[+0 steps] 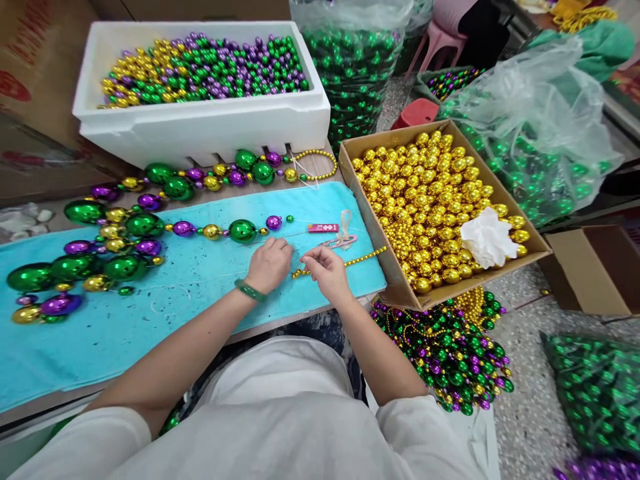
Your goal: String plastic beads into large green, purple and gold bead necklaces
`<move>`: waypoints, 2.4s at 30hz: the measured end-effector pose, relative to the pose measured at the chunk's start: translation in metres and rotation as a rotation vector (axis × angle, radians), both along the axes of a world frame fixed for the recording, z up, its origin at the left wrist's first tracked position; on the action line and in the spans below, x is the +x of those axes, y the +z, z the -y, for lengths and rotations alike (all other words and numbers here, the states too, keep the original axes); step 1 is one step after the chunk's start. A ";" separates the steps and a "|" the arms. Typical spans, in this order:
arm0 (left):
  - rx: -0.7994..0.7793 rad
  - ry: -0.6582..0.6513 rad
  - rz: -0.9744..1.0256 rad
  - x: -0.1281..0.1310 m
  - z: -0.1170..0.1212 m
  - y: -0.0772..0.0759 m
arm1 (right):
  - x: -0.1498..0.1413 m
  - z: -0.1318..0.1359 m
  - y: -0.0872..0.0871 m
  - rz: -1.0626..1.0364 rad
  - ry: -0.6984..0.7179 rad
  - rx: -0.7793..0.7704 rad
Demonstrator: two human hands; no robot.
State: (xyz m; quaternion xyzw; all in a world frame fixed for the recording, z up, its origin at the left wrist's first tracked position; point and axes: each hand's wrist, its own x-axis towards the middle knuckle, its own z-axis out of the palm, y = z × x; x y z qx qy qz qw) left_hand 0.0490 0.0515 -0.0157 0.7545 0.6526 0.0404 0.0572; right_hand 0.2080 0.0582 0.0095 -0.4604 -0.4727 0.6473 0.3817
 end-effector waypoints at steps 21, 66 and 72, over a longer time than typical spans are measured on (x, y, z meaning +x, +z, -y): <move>-0.395 0.387 1.561 0.000 0.018 0.040 | -0.012 -0.009 0.014 -0.038 -0.040 0.028; -0.632 0.398 1.800 -0.001 0.015 0.035 | 0.012 -0.027 0.007 0.266 -0.130 0.618; -0.483 0.612 2.043 0.010 0.011 0.033 | 0.003 -0.013 -0.013 0.615 -0.041 0.875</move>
